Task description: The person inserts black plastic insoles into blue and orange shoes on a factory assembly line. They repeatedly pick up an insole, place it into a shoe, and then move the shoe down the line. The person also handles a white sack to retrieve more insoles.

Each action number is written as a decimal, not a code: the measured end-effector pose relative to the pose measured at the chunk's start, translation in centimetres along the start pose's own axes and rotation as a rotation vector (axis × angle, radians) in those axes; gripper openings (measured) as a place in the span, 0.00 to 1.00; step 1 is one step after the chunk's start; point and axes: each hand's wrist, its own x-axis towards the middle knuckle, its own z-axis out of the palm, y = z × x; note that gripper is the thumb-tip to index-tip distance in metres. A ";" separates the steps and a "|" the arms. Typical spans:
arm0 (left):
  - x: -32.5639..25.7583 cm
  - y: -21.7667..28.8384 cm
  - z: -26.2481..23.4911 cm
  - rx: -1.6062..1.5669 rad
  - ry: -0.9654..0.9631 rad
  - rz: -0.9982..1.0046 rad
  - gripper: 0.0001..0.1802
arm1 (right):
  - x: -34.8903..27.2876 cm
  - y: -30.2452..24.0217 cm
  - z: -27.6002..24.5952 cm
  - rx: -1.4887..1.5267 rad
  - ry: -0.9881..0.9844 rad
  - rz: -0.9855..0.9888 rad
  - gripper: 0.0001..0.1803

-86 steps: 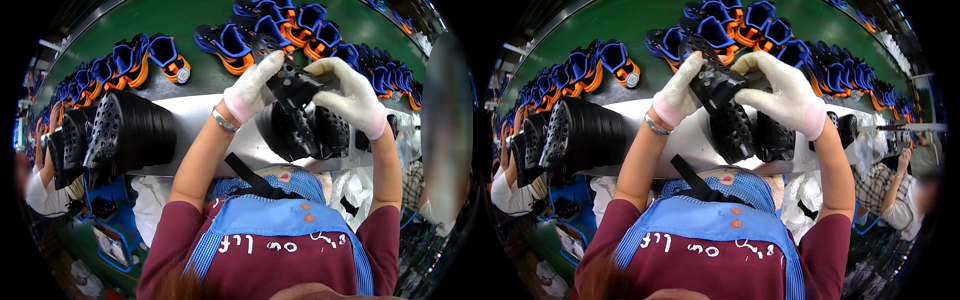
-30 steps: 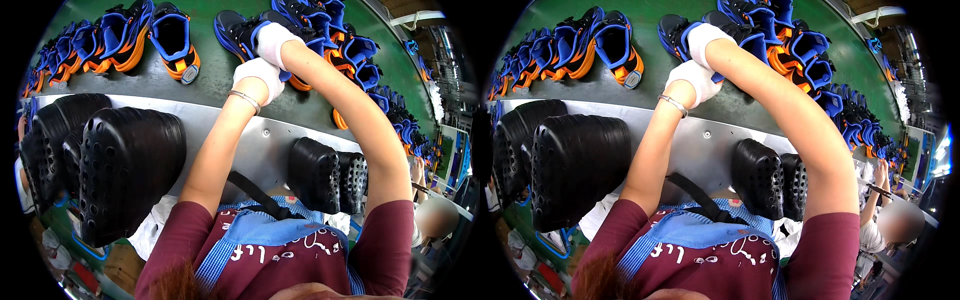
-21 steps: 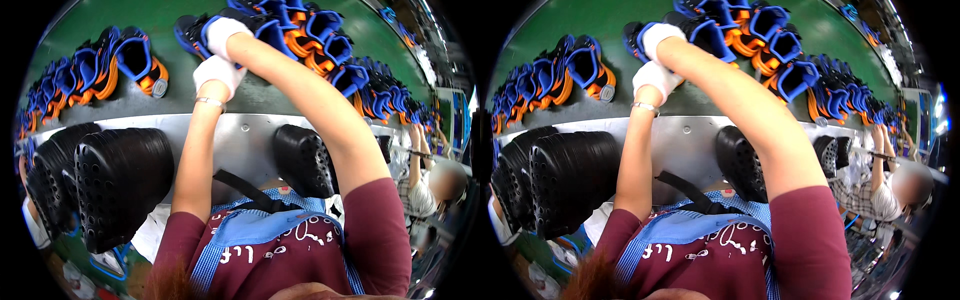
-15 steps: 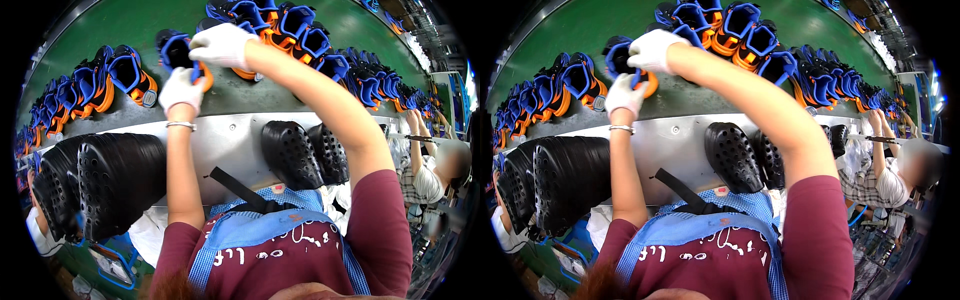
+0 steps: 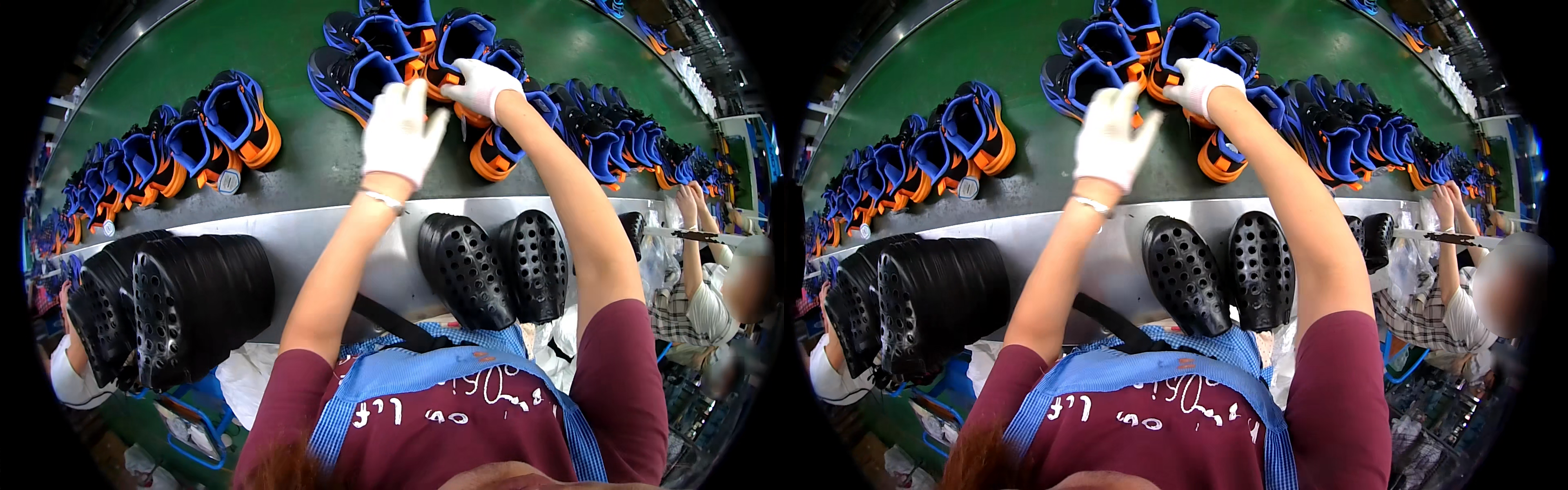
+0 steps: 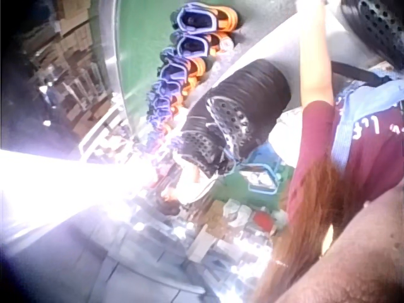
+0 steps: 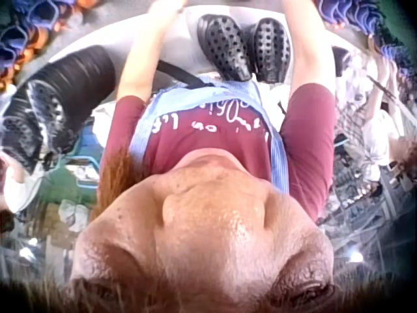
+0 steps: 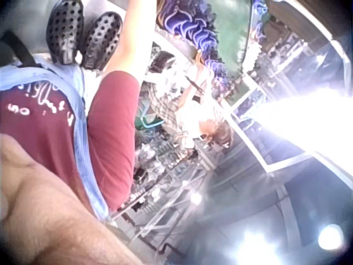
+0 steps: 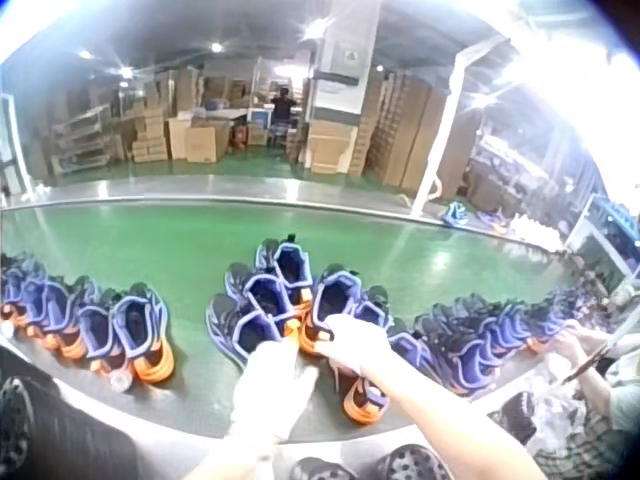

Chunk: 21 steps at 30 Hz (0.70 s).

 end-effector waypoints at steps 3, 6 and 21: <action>1.0 -2.7 3.5 0.308 -0.071 -0.133 0.24 | 0.0 -1.7 -1.6 -0.082 -0.126 0.038 0.31; 3.7 -4.8 2.8 0.360 -0.120 -0.102 0.27 | -0.6 1.9 -1.1 -0.022 -0.063 -0.071 0.33; 4.7 -8.1 0.1 0.157 -0.456 -0.160 0.19 | -4.5 5.0 -6.3 -0.278 -0.264 -0.093 0.31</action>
